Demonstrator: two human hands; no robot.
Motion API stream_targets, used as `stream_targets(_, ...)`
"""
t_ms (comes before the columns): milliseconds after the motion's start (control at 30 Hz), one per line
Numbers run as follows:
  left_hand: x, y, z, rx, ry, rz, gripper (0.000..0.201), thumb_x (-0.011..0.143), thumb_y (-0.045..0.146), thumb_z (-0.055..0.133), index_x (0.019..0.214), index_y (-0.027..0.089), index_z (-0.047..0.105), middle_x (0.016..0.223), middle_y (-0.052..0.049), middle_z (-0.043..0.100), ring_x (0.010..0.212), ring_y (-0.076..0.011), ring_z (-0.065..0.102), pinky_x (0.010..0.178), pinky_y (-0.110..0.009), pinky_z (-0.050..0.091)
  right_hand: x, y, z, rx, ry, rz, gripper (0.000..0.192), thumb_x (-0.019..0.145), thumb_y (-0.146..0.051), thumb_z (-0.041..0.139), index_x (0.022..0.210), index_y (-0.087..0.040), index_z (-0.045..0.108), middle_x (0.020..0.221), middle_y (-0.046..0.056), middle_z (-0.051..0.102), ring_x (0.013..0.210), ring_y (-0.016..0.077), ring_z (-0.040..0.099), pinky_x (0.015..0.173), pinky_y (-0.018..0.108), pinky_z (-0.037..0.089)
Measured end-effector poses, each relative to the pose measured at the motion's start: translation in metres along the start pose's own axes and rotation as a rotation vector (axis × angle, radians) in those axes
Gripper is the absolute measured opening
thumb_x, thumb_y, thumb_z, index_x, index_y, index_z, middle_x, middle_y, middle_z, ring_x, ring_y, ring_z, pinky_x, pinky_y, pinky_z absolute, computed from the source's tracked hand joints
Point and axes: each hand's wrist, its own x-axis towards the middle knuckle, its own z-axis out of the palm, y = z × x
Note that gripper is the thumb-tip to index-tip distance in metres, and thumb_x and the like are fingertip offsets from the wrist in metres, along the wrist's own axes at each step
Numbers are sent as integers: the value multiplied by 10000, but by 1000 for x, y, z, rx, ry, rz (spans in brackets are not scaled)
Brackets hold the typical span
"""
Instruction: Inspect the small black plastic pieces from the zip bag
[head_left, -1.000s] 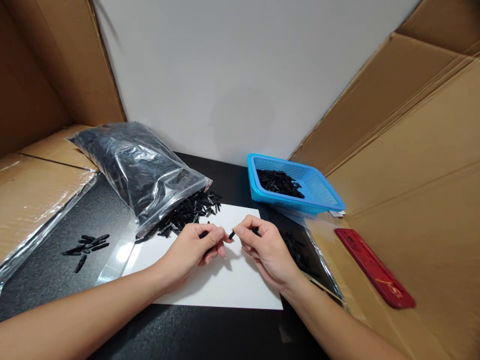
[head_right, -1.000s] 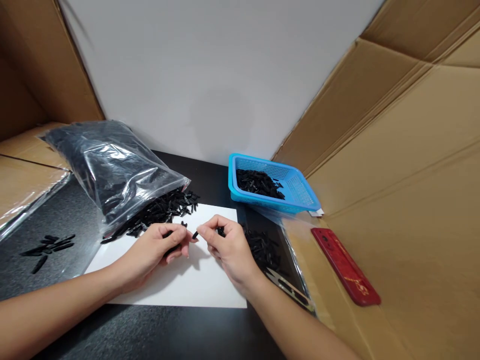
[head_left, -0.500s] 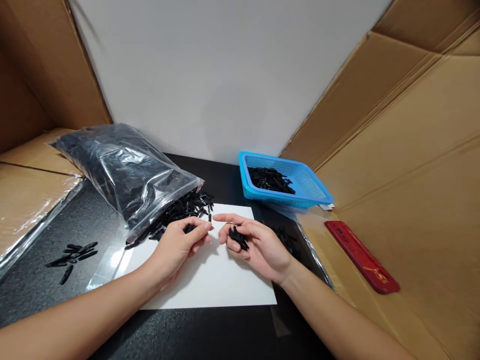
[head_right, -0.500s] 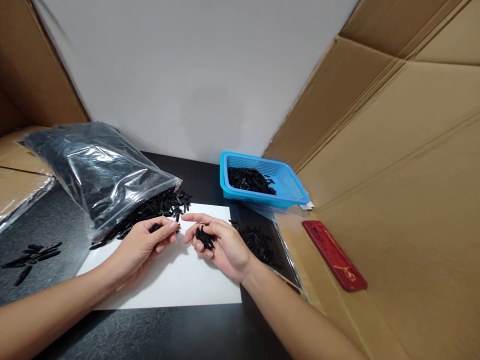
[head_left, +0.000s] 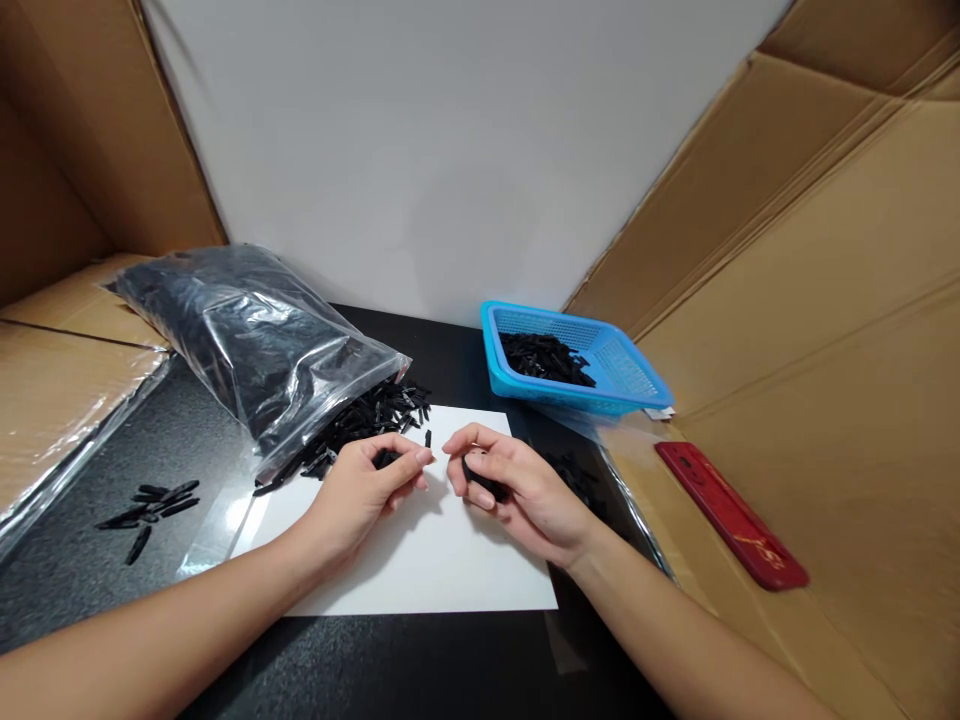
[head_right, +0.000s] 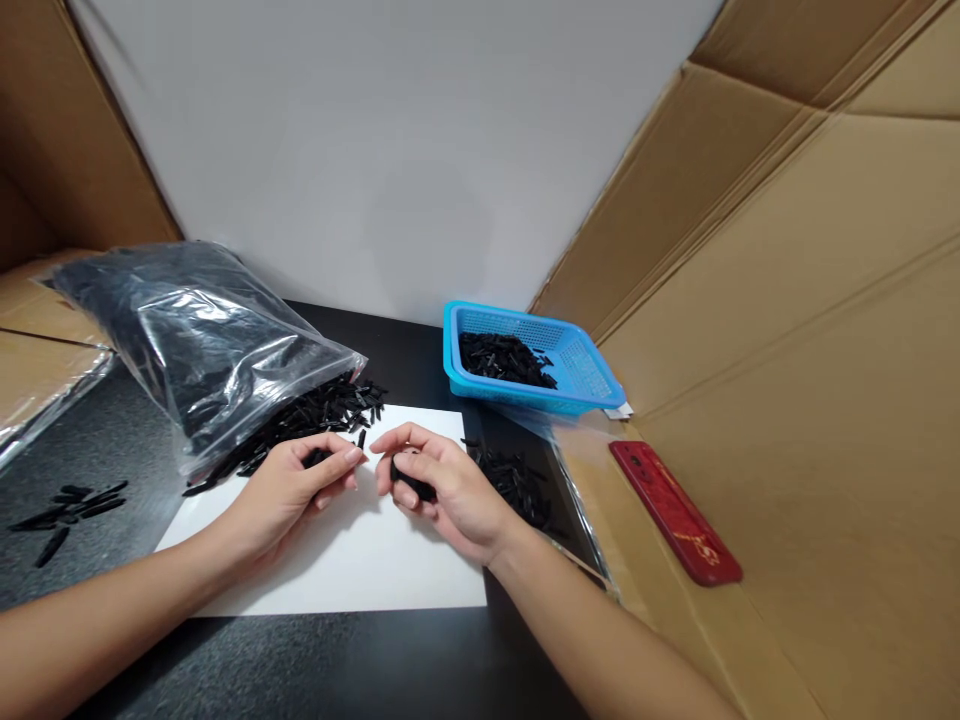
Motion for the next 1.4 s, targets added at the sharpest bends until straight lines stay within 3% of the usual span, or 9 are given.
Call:
stream_targets(200, -2, -4, 1, 51, -139, -18, 326, 759, 476, 707, 699, 164, 637, 595, 20, 604, 470, -72, 363, 469, -216, 238, 4, 4, 0, -68, 46, -24, 299, 763, -346, 744, 979, -149, 682, 581, -62, 491, 421, 35, 219, 405, 200, 115)
stream_targets(300, -4, -4, 1, 43, -180, -14, 338, 787, 478, 685, 683, 164, 618, 548, 31, 556, 472, -74, 348, 475, -220, 222, 4, 7, 1, -137, 23, -22, 278, 746, -367, 765, 892, -149, 670, 559, -60, 511, 409, 27, 233, 408, 198, 120)
stream_targets(467, -6, -1, 1, -22, -181, -50, 413, 864, 515, 574, 658, 158, 608, 447, 64, 409, 462, -79, 268, 492, -236, 176, 3, 7, 3, -135, 37, -68, 274, 740, -365, 774, 829, -149, 632, 548, -65, 519, 404, 21, 246, 413, 191, 135)
stream_targets(733, -5, 3, 4, -72, -143, -110, 285, 844, 422, 612, 773, 150, 661, 664, 16, 591, 511, -69, 337, 507, -223, 185, 3, 10, 2, -216, 60, -96, 270, 783, -390, 733, 853, -156, 620, 577, -66, 504, 410, 26, 255, 407, 195, 143)
stream_targets(833, -4, 1, 3, -74, -141, -109, 339, 845, 471, 603, 784, 142, 657, 610, 22, 565, 492, -69, 317, 498, -224, 179, 6, 6, -2, -311, 85, -139, 271, 806, -424, 695, 851, -174, 600, 590, -67, 496, 408, 35, 269, 397, 193, 158)
stream_targets(1000, -2, -2, 1, -45, -140, -90, 419, 832, 531, 596, 682, 141, 611, 468, 49, 463, 454, -69, 274, 488, -230, 177, 31, -41, -36, -733, 438, -513, 282, 834, -487, 591, 836, -206, 583, 608, -47, 509, 410, 78, 335, 391, 217, 258)
stream_targets(1200, -2, -1, -1, -54, -105, -83, 379, 748, 460, 715, 905, 116, 689, 558, 39, 528, 483, -72, 303, 501, -226, 201, 65, -104, -91, -964, 677, -675, 178, 744, -339, 679, 657, -220, 580, 626, -11, 605, 621, 175, 533, 632, 301, 427)
stream_targets(1300, -3, 0, -1, -93, -91, -78, 406, 839, 486, 605, 891, 94, 701, 506, 45, 469, 489, -89, 312, 500, -234, 209, 62, -106, -97, -1075, 687, -678, 147, 687, -265, 711, 594, -226, 604, 653, 5, 663, 706, 231, 592, 756, 372, 441)
stream_targets(1400, -4, 2, 0, -173, -104, -103, 422, 875, 457, 570, 994, 71, 693, 532, 35, 502, 477, -84, 318, 497, -227, 224, 47, -87, -84, -1119, 724, -750, 117, 758, -276, 647, 659, -222, 614, 773, 46, 688, 831, 267, 602, 832, 407, 424)
